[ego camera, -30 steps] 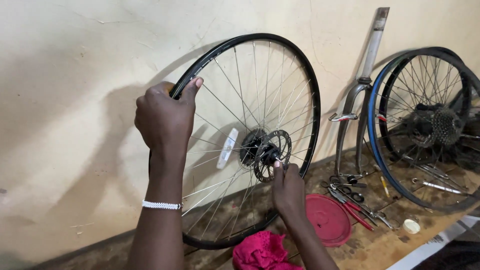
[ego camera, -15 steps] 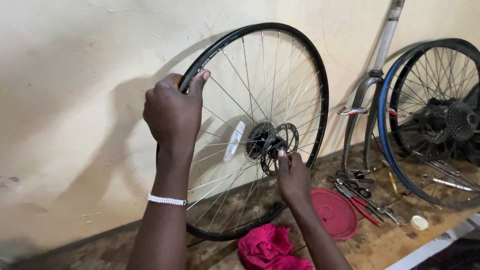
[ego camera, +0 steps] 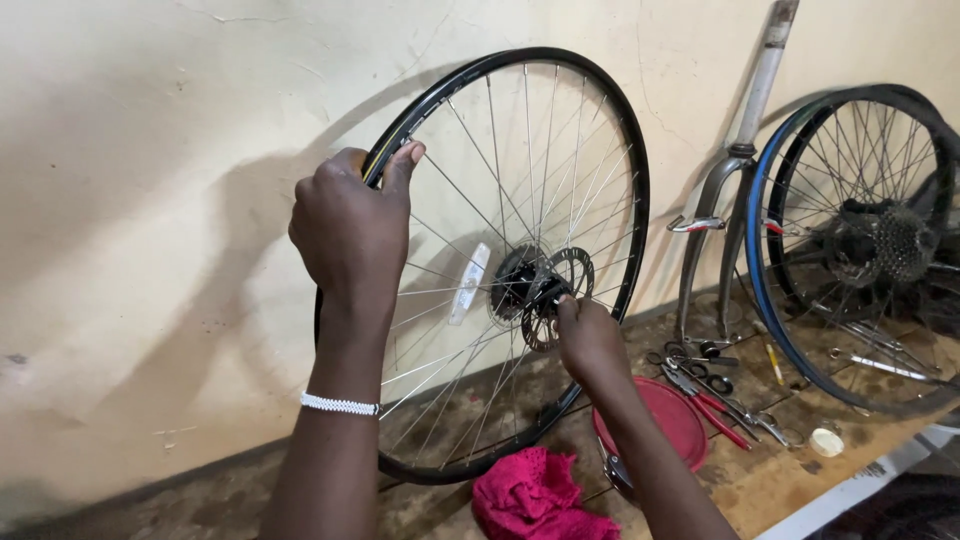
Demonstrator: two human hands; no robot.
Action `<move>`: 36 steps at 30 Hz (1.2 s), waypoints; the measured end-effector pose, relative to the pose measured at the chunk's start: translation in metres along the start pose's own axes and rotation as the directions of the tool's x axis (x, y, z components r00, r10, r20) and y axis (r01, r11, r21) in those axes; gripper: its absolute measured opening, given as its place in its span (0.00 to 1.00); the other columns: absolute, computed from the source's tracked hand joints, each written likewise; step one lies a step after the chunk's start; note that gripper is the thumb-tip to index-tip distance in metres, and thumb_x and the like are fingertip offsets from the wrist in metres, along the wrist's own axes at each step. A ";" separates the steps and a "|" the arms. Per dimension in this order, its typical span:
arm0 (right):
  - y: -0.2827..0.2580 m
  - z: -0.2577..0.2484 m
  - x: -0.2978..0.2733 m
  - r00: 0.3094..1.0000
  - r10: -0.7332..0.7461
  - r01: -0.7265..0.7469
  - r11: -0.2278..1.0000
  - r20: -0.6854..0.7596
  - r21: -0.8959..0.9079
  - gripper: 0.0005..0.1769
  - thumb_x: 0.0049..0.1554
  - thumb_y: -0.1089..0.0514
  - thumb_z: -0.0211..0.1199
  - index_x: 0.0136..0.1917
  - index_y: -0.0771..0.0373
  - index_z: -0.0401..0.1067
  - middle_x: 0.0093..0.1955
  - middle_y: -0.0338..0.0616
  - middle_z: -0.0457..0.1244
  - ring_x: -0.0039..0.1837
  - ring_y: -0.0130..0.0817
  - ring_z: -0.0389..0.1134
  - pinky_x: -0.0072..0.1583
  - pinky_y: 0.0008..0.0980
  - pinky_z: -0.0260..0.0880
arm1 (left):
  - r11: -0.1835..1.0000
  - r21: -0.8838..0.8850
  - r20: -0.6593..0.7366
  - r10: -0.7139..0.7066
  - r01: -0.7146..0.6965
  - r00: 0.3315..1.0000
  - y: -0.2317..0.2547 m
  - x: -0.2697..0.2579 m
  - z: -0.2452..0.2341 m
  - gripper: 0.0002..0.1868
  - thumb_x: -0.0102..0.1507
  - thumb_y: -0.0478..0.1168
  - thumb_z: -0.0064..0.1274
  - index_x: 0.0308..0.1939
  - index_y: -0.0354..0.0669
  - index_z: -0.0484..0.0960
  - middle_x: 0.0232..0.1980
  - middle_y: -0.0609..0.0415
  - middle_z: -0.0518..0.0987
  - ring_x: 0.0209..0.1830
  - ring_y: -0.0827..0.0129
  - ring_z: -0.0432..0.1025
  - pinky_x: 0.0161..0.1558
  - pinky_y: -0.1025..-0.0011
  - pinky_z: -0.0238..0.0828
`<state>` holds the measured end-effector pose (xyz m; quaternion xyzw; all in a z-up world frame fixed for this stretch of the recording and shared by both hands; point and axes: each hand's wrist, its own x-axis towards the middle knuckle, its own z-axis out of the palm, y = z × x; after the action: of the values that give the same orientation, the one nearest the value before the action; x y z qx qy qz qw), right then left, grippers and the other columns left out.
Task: The person uses a small tool to tighten the axle nuts on a bicycle wheel mounted against a wall. They then rotate the wheel to check its movement and spin the hub. The person continues to adjust the axle nuts and spins the wheel again to verify the repair.
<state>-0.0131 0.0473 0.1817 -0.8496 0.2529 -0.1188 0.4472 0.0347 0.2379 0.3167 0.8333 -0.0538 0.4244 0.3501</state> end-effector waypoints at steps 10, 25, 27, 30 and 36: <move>-0.023 -0.031 0.016 0.814 0.261 -0.516 0.736 0.519 0.438 0.25 0.62 0.39 0.31 0.34 0.56 0.55 0.25 0.23 0.38 0.22 0.14 0.36 0.27 0.13 0.38 | 0.999 -0.034 0.018 0.022 -0.021 1.000 0.002 -0.002 -0.001 0.21 0.60 0.55 0.59 0.31 0.38 0.81 0.17 0.46 0.71 0.22 0.49 0.74 0.30 0.55 0.71; -0.002 0.002 0.035 0.882 0.346 -0.462 0.505 0.319 0.729 0.17 0.58 0.46 0.21 0.36 0.51 0.47 0.25 0.28 0.40 0.25 0.25 0.40 0.31 0.25 0.36 | 0.996 0.074 0.075 0.038 -0.043 0.996 0.021 -0.018 -0.002 0.25 0.60 0.60 0.56 0.31 0.39 0.80 0.22 0.43 0.75 0.28 0.46 0.76 0.35 0.52 0.72; -0.005 0.005 0.038 0.866 0.457 -0.449 0.535 0.201 0.716 0.15 0.59 0.45 0.27 0.41 0.56 0.47 0.23 0.34 0.48 0.26 0.33 0.48 0.31 0.30 0.45 | 0.990 0.129 0.088 0.047 -0.058 0.995 0.021 -0.016 0.002 0.26 0.61 0.62 0.55 0.31 0.40 0.79 0.24 0.45 0.75 0.30 0.48 0.76 0.36 0.53 0.72; -0.028 0.001 0.013 0.859 0.501 -0.442 0.618 0.108 0.650 0.16 0.60 0.51 0.24 0.40 0.61 0.47 0.23 0.34 0.47 0.25 0.31 0.50 0.34 0.27 0.47 | 0.984 0.141 0.091 0.096 -0.109 0.991 0.021 -0.019 0.000 0.27 0.62 0.61 0.54 0.31 0.38 0.79 0.25 0.43 0.75 0.31 0.45 0.76 0.36 0.53 0.72; 0.000 0.028 0.073 0.743 0.663 -0.547 0.682 -0.093 0.485 0.17 0.58 0.63 0.40 0.50 0.73 0.67 0.37 0.54 0.63 0.36 0.50 0.68 0.34 0.58 0.69 | 0.984 0.130 0.113 0.103 -0.118 0.988 0.019 -0.017 -0.001 0.26 0.61 0.60 0.55 0.31 0.37 0.78 0.25 0.43 0.75 0.31 0.45 0.76 0.37 0.53 0.72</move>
<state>0.0605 0.0274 0.1636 -0.5731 0.5458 -0.1261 0.5981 0.0162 0.2208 0.3147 0.8724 -0.0892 0.4011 0.2648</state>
